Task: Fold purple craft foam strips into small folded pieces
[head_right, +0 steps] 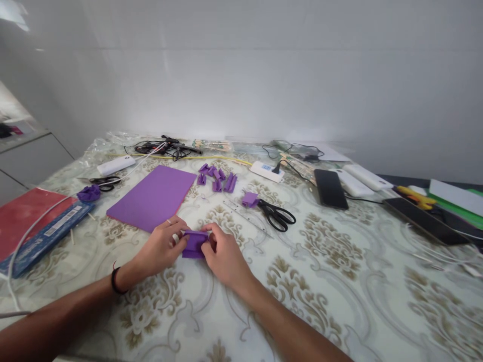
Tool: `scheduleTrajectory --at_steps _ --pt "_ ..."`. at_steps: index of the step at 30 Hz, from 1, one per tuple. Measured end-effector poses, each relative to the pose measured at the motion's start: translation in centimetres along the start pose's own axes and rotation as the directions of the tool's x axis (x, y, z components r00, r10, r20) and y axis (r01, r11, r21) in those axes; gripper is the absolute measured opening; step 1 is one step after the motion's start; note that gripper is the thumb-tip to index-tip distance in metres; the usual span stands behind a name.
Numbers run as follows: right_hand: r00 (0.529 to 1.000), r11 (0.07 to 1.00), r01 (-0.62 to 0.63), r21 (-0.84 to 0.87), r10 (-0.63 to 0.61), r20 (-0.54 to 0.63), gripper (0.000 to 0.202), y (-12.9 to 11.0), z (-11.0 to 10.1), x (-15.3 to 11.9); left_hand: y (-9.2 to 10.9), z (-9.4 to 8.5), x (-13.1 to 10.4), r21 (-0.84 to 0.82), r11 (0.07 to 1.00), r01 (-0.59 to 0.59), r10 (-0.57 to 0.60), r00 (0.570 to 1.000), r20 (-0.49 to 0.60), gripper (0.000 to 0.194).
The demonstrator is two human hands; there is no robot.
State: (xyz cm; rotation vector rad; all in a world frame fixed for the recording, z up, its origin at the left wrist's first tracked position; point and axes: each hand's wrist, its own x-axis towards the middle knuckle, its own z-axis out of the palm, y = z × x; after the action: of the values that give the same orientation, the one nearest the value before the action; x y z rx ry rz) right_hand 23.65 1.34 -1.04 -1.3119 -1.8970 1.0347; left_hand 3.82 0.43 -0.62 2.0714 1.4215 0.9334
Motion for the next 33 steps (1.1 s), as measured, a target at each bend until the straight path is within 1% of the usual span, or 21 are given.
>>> scheduleTrajectory --at_steps 4,6,9,11,14,18,21,24,26,30,33 --pt "1.0 1.0 0.017 -0.007 -0.017 -0.014 0.022 0.0 0.0 0.0 0.1 -0.1 0.1 0.066 0.997 0.035 -0.035 0.999 0.002 0.014" --pt "1.0 1.0 0.025 0.002 -0.025 -0.019 0.02 0.0 0.0 0.1 0.1 -0.2 0.2 0.075 0.994 0.078 -0.08 0.997 0.019 0.013" --pt "0.999 0.998 0.033 0.044 -0.032 -0.021 0.02 -0.1 0.1 0.1 0.3 -0.3 0.2 0.012 0.986 0.167 -0.168 0.984 0.066 0.017" --pt "0.999 0.996 0.033 0.078 -0.031 -0.021 0.021 -0.1 0.1 0.1 0.4 -0.4 0.3 -0.032 0.979 0.201 -0.198 0.977 0.077 0.021" --pt "0.999 0.994 0.026 0.106 -0.022 -0.037 0.022 -0.1 0.0 0.1 0.3 -0.4 0.4 -0.091 0.972 0.218 -0.212 0.974 0.074 0.02" --pt "0.998 0.995 0.034 0.095 -0.029 -0.057 0.02 0.1 -0.2 0.2 0.2 -0.5 0.4 -0.136 0.962 0.239 -0.231 0.97 0.072 0.018" --pt "0.998 0.995 0.039 0.087 -0.034 -0.054 0.021 0.4 -0.2 0.2 0.4 -0.6 0.4 -0.118 0.964 0.24 -0.234 0.97 0.064 0.02" --pt "0.998 0.997 0.042 0.069 -0.039 -0.051 0.021 0.4 -0.2 0.3 0.6 -0.8 0.4 -0.091 0.967 0.239 -0.235 0.97 0.058 0.017" --pt "0.998 0.997 0.038 0.069 -0.034 -0.048 0.02 0.2 -0.2 0.3 0.8 -0.8 0.3 -0.079 0.967 0.244 -0.24 0.969 0.056 0.015" --pt "0.999 0.997 0.023 0.069 -0.02 -0.038 0.021 -0.4 -0.3 0.1 1.1 -1.0 0.3 -0.074 0.966 0.248 -0.244 0.968 0.057 0.019" --pt "1.0 0.999 0.018 0.047 -0.017 -0.015 0.026 -0.5 -0.5 0.0 1.4 -1.1 0.3 -0.039 0.965 0.261 -0.258 0.964 0.06 0.021"
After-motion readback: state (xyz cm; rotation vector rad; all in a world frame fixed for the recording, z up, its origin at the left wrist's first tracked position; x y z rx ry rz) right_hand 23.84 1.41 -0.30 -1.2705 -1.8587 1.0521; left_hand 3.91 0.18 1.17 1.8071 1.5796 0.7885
